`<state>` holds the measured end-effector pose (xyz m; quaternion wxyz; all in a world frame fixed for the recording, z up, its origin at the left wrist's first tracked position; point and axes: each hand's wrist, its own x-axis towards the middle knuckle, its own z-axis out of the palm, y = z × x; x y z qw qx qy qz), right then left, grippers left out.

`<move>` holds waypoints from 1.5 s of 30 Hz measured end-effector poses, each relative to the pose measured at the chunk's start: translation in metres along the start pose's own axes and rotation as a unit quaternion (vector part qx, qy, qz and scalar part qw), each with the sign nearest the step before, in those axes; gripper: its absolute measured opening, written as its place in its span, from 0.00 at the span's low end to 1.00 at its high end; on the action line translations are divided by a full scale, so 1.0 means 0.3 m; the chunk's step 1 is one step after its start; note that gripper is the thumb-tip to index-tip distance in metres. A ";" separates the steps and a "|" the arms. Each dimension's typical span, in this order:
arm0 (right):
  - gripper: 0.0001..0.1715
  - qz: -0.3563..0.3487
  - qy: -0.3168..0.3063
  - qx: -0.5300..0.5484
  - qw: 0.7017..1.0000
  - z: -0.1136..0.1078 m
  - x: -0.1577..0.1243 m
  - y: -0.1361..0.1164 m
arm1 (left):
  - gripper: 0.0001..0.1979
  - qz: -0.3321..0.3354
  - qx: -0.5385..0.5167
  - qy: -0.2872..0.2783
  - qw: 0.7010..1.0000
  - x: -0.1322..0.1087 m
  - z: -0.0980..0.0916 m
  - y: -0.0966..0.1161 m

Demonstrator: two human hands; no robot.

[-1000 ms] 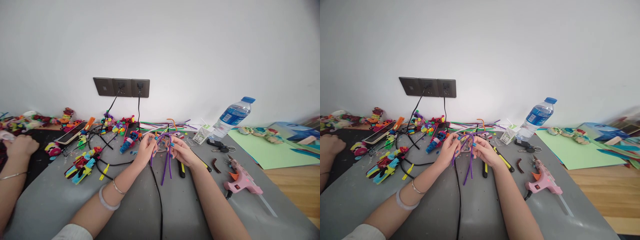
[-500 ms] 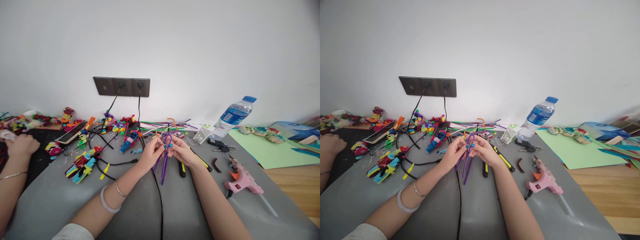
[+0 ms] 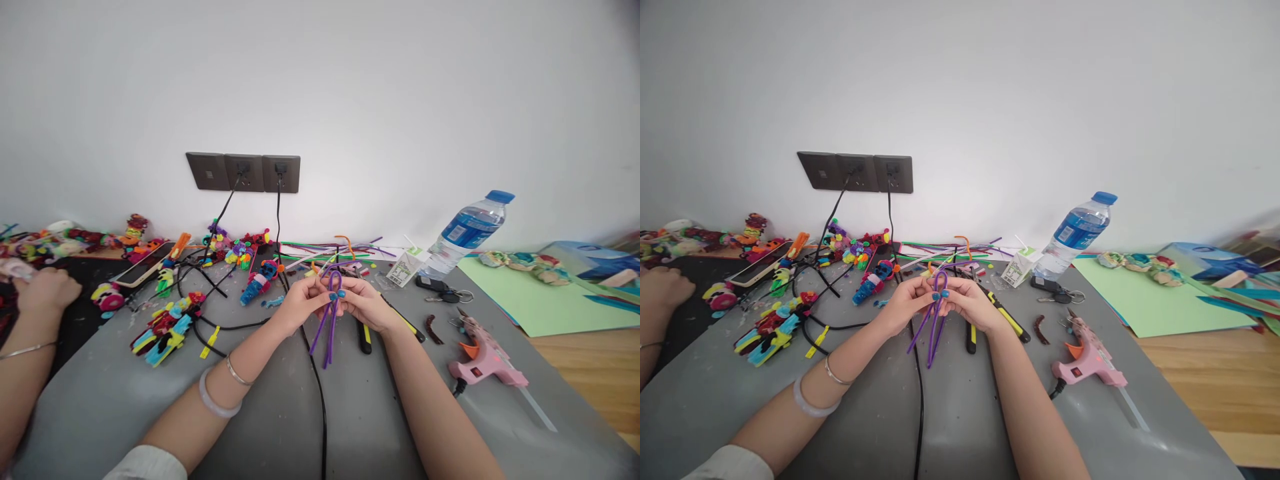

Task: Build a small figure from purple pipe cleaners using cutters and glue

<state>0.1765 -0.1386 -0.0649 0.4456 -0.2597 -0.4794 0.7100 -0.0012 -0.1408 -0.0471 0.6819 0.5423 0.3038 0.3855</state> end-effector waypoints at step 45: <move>0.15 -0.122 0.146 -0.169 0.967 0.002 0.026 0.005 | 0.24 -0.181 -0.010 -0.088 0.979 0.002 -0.068 0.004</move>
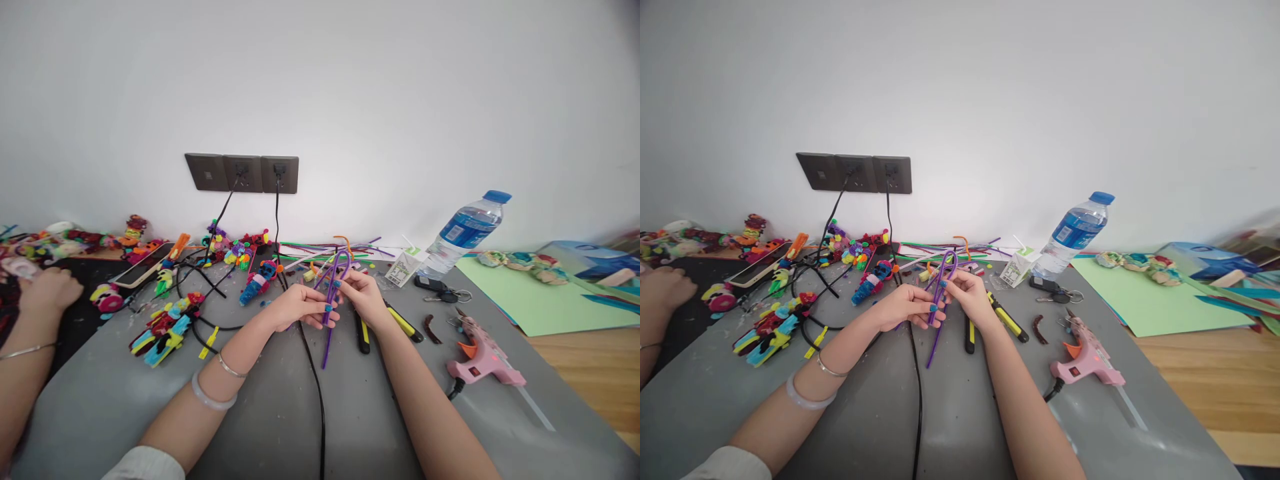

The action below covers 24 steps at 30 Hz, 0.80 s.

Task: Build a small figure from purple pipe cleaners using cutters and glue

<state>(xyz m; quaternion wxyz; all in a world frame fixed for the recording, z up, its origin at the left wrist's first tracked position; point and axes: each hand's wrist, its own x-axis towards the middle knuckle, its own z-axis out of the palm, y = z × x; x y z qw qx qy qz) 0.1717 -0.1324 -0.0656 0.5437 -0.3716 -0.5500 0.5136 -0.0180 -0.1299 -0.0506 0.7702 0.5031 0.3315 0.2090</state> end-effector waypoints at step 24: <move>0.18 0.091 -0.153 0.210 0.961 -0.014 -0.033 -0.031 | 0.19 -0.116 0.059 -0.201 0.971 -0.049 -0.015 0.046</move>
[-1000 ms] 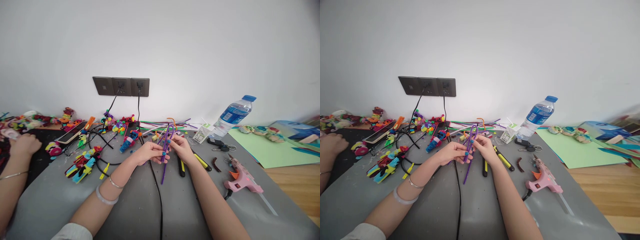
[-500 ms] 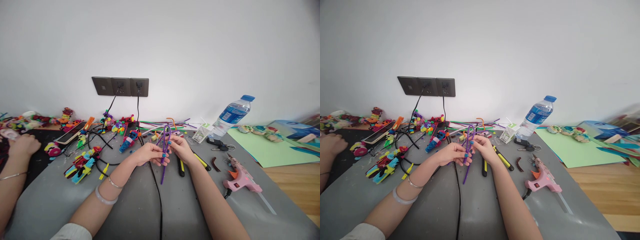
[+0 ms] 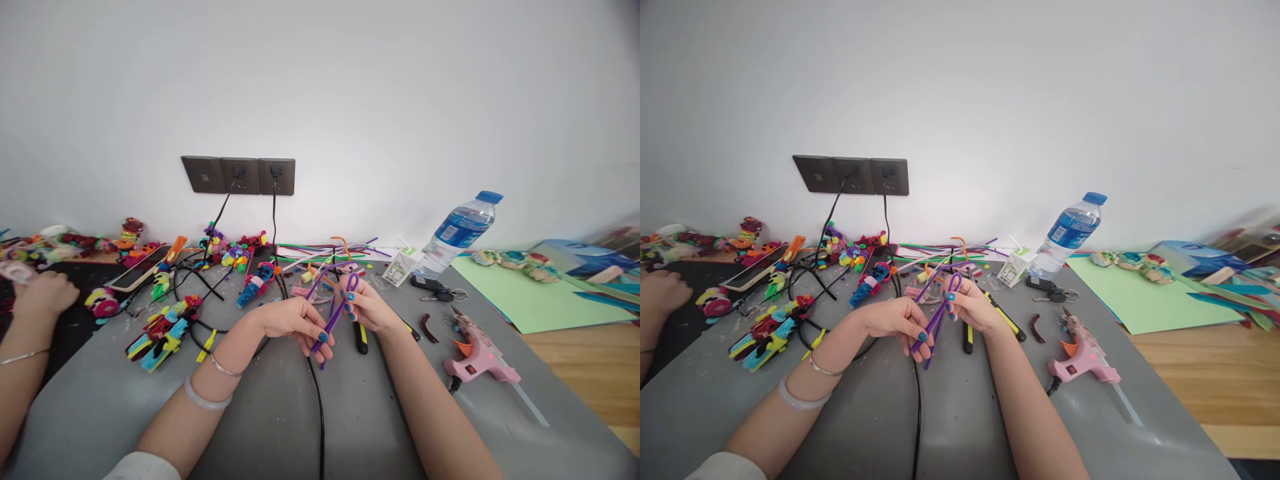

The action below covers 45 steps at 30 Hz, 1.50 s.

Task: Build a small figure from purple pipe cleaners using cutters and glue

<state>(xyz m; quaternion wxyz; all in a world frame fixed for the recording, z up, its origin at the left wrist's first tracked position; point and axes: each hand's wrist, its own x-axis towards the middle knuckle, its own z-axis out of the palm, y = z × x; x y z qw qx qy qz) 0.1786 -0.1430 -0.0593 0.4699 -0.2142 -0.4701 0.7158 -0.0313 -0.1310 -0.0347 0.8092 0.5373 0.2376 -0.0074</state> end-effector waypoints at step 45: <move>0.42 0.268 0.344 -0.747 0.501 0.101 -0.209 -0.105 | 0.15 -0.067 0.104 -0.017 0.992 -0.053 -0.112 -0.038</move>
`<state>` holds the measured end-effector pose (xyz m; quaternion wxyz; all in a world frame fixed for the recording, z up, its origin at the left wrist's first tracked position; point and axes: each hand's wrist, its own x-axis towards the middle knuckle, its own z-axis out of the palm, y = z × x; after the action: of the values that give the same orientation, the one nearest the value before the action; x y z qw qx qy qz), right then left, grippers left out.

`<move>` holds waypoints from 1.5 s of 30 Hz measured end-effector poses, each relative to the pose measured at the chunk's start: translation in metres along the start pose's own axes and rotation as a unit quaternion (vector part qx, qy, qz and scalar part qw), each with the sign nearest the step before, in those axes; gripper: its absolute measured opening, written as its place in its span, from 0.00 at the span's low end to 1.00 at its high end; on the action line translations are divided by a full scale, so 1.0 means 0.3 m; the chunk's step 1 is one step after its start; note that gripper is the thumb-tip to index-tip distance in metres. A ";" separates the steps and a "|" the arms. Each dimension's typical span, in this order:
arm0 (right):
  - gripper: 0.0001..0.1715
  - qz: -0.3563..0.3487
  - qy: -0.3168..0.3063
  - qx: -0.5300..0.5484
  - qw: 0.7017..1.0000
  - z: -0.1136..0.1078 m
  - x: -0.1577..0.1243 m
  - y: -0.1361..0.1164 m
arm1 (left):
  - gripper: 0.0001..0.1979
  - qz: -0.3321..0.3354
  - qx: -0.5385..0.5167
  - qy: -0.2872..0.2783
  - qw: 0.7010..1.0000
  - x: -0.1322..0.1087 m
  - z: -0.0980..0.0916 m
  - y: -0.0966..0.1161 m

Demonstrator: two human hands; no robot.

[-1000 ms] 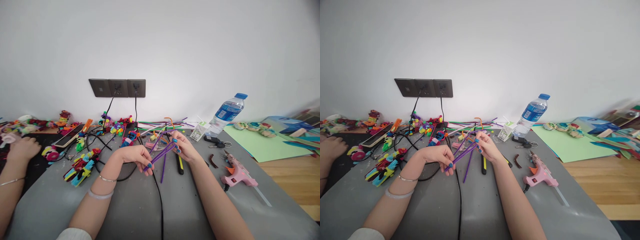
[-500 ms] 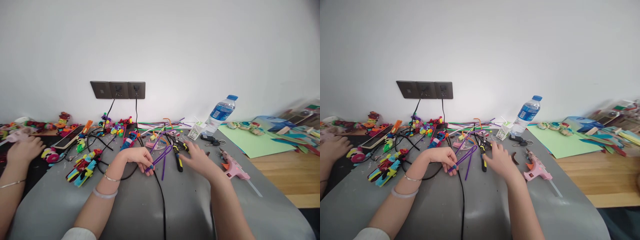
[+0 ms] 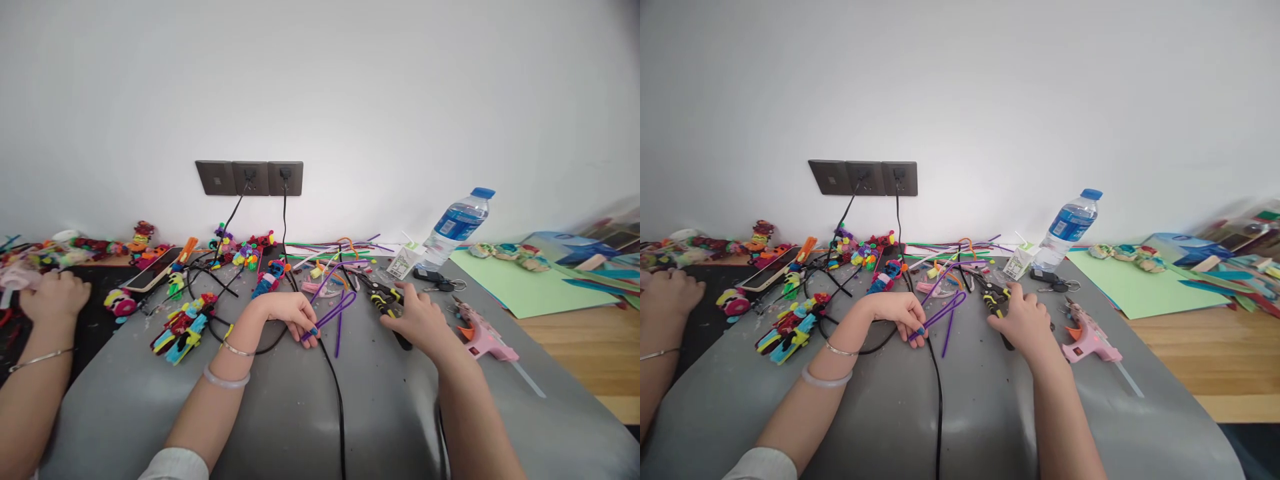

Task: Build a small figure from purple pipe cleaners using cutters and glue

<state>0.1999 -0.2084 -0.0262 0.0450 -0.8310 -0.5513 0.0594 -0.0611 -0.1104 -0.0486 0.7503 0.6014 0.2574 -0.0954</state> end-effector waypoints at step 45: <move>0.34 -0.014 -0.495 0.770 0.402 0.085 -0.268 0.015 | 0.21 -0.001 0.032 0.009 0.999 0.017 0.005 -0.009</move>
<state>0.1693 -0.2839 -0.0481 0.3861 -0.2621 -0.2092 0.8593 -0.0577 -0.1117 -0.0531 0.7279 0.6262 0.2616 -0.0985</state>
